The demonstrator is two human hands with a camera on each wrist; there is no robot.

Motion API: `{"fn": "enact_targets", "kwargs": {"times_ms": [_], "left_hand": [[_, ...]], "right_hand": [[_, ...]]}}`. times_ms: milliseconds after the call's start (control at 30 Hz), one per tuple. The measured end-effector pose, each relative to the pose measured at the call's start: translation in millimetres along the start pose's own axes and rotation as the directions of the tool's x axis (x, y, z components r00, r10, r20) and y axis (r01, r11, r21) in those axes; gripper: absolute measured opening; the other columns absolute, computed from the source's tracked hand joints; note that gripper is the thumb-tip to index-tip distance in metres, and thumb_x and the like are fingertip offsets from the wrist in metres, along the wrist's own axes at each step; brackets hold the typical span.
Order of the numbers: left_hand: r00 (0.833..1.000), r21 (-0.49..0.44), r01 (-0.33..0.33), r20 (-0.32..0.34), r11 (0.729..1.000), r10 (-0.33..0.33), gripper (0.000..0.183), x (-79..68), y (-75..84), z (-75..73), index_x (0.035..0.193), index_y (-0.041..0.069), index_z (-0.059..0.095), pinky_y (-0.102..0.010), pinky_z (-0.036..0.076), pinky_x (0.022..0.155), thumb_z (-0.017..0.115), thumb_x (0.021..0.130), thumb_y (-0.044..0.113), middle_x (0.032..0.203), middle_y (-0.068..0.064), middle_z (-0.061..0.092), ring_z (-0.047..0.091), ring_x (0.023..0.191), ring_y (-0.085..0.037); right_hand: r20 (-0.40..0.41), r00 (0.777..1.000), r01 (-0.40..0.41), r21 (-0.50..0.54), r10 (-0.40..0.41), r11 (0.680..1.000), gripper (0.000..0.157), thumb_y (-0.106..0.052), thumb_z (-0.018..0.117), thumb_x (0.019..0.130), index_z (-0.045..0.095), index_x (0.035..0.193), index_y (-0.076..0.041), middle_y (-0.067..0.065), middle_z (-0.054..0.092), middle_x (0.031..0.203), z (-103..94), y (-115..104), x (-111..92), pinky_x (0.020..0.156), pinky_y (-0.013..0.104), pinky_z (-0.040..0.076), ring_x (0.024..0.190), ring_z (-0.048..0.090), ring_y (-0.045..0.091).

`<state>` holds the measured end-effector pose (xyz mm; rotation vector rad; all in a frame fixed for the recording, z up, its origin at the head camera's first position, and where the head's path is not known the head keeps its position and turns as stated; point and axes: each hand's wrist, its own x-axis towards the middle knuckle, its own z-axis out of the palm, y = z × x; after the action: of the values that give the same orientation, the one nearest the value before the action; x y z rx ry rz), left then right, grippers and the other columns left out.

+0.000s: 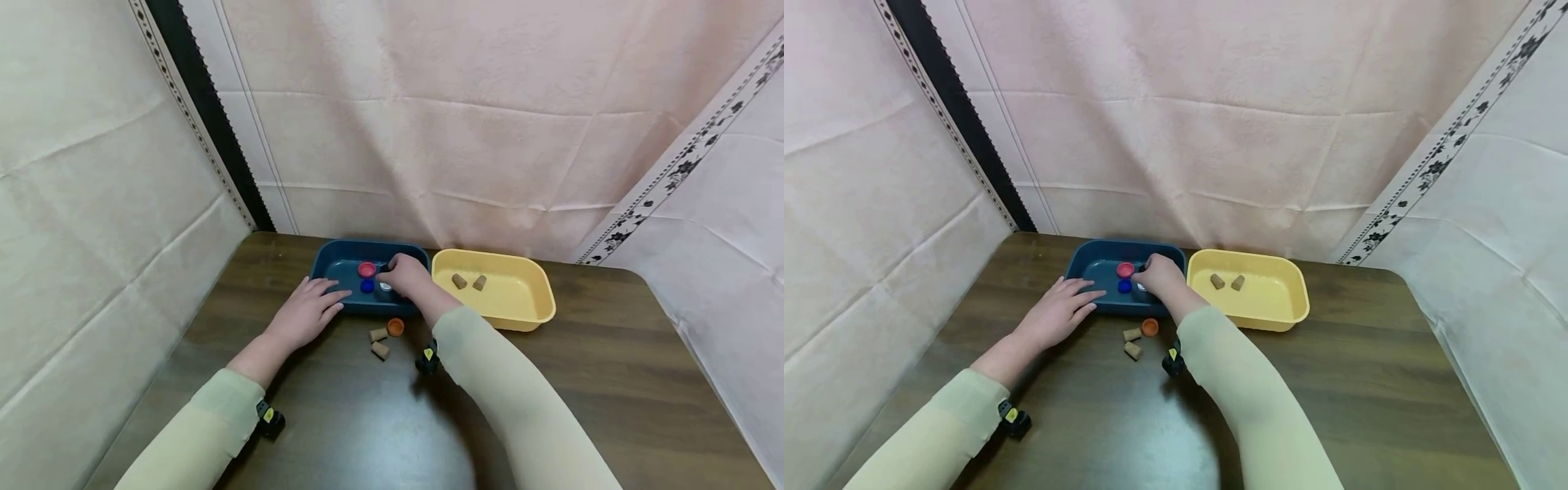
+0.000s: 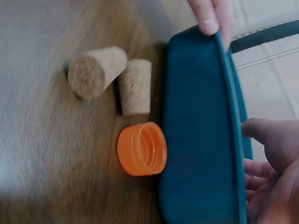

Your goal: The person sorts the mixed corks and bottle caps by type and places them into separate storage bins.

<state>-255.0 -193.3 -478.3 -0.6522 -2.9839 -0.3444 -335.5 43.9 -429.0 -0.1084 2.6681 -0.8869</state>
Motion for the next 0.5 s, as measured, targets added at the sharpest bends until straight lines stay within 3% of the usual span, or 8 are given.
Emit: {"fn": "enact_targets", "kwargs": {"times_ms": [167,500], "left_hand": [[1.0,-0.016,-0.009,-0.016,1.0,0.009,0.042,-0.6,1.3,0.5,0.144,0.03,0.054,-0.057,0.012,0.119,0.049,0.104,0.043,0.15,-0.007,0.047,0.035,0.142,-0.031],[1.0,-0.016,-0.011,-0.011,1.0,0.011,0.041,0.3,1.6,3.1,0.143,0.029,0.056,-0.058,0.012,0.119,0.054,0.102,0.039,0.149,-0.009,0.047,0.035,0.141,-0.033]], "right_hand": [[-0.041,0.999,-0.001,0.113,0.006,0.994,0.045,-0.044,0.07,0.092,0.058,0.124,-0.015,0.006,0.064,0.096,-3.8,2,-16,0.067,0.03,0.055,0.077,0.063,0.023],[-0.14,0.989,0.093,0.298,-0.053,0.95,0.043,-0.04,0.07,0.093,0.06,0.124,-0.013,0.009,0.061,0.09,-10.7,19,-56,0.064,0.03,0.054,0.072,0.061,0.024]]}}
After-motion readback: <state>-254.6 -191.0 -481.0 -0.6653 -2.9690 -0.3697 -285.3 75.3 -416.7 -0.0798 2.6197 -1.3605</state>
